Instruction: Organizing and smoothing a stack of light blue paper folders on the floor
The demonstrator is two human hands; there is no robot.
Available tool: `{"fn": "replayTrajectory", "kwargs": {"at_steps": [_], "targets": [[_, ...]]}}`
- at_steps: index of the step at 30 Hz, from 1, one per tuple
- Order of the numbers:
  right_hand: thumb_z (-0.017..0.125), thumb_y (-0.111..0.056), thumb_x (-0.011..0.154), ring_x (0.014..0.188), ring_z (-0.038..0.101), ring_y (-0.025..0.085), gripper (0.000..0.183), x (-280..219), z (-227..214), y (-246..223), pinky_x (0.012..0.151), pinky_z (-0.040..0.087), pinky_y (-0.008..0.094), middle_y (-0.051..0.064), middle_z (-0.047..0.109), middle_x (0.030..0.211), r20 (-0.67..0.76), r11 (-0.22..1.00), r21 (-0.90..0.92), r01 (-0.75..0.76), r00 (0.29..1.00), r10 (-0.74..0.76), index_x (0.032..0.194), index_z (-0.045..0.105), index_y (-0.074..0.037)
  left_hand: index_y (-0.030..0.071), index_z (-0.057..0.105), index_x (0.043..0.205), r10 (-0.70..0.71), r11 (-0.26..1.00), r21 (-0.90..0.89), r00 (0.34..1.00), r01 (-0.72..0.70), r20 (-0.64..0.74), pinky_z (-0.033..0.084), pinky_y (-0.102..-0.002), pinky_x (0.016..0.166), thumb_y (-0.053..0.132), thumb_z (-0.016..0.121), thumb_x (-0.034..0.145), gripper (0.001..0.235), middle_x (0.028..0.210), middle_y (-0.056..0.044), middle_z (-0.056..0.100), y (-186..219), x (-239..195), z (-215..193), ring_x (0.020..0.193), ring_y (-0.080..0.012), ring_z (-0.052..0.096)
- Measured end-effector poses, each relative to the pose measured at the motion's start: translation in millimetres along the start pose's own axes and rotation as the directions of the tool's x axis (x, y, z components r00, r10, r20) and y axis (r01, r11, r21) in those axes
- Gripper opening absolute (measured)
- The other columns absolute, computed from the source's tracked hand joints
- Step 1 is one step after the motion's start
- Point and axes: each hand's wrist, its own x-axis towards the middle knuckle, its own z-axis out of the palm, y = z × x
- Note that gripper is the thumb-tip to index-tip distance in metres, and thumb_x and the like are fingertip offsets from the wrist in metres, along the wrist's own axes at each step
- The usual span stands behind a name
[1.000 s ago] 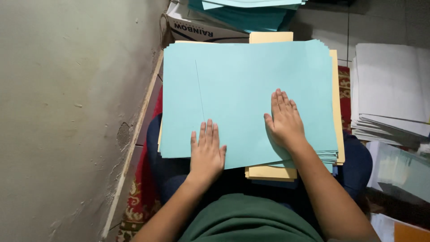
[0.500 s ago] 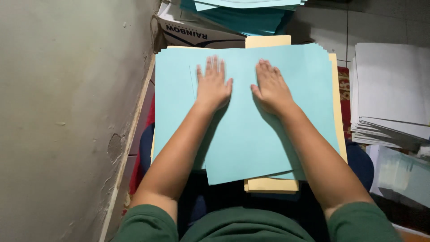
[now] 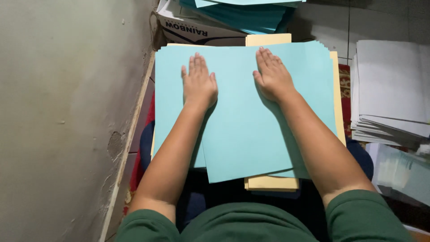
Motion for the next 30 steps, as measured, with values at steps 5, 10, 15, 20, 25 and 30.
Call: {"fn": "replayTrajectory", "kwargs": {"at_steps": [5, 10, 15, 20, 25, 30], "targets": [[0.033, -0.041, 0.107, 0.153, 0.031, 0.036, 0.068, -57, -11, -5, 0.124, 0.022, 0.048, 0.022, 0.032, 0.167, 0.006, 1.000, 0.007, 0.014, 1.000, -0.014, 0.162, 0.031, 0.000, -0.005, 0.028, 0.159, -0.009, 1.000, 0.025, 0.997, 0.010, -0.072, 0.008, -0.063, 0.124, 0.037, 0.034, 0.106, 0.068, 0.169, -0.023, 0.021, -9, -69, -6, 0.157, -0.0381, 0.015], [0.028, -0.050, 0.103, 0.155, 0.028, 0.032, 0.074, -143, -23, -21, 0.125, 0.022, 0.048, 0.016, 0.026, 0.170, 0.065, 0.998, -0.043, 0.036, 0.997, -0.033, 0.164, 0.025, -0.008, -0.005, 0.030, 0.158, 0.109, 0.994, 0.040, 0.991, -0.106, -0.079, 0.007, -0.066, 0.123, 0.037, 0.036, 0.105, 0.068, 0.168, -0.025, 0.023, -5, -170, 6, 0.157, -0.0403, 0.013], [0.021, -0.048, 0.104, 0.156, 0.021, 0.030, 0.072, -235, -23, -41, 0.125, 0.016, 0.044, 0.014, 0.021, 0.171, 0.169, 0.995, -0.069, 0.078, 0.983, -0.066, 0.165, 0.020, -0.009, -0.003, 0.027, 0.159, 0.326, 0.943, 0.146, 0.923, -0.300, -0.204, 0.005, -0.059, 0.124, 0.037, 0.031, 0.105, 0.067, 0.169, -0.024, 0.021, -2, -272, 20, 0.157, -0.0363, 0.016], [0.023, -0.049, 0.104, 0.157, 0.019, 0.028, 0.072, -236, -19, -37, 0.126, 0.014, 0.043, 0.011, 0.018, 0.172, 0.189, 0.993, -0.100, 0.066, 0.981, -0.047, 0.166, 0.017, -0.012, 0.000, 0.029, 0.160, 0.337, 0.940, 0.078, 0.939, -0.332, -0.065, 0.016, -0.060, 0.120, 0.037, 0.036, 0.103, 0.068, 0.167, -0.021, 0.027, -18, -250, 12, 0.153, -0.0361, 0.028], [0.028, -0.047, 0.104, 0.155, 0.026, 0.029, 0.071, -163, -16, -19, 0.125, 0.022, 0.045, 0.013, 0.025, 0.170, 0.147, 0.996, -0.072, 0.061, 0.988, -0.049, 0.165, 0.022, -0.011, 0.001, 0.035, 0.158, 0.227, 0.971, 0.092, 0.972, -0.220, -0.065, 0.019, -0.062, 0.120, 0.035, 0.042, 0.101, 0.067, 0.165, -0.020, 0.034, -28, -141, 14, 0.151, -0.0391, 0.031], [0.032, -0.045, 0.105, 0.152, 0.034, 0.036, 0.071, -54, 13, 5, 0.122, 0.028, 0.050, 0.024, 0.034, 0.165, -0.002, 0.996, -0.064, 0.062, 0.998, -0.062, 0.159, 0.034, 0.002, 0.000, 0.039, 0.157, 0.108, 0.990, 0.096, 0.994, -0.107, -0.007, -0.005, -0.059, 0.126, 0.044, 0.035, 0.104, 0.069, 0.167, -0.017, 0.032, -16, -17, 38, 0.159, -0.0337, 0.011]]}}
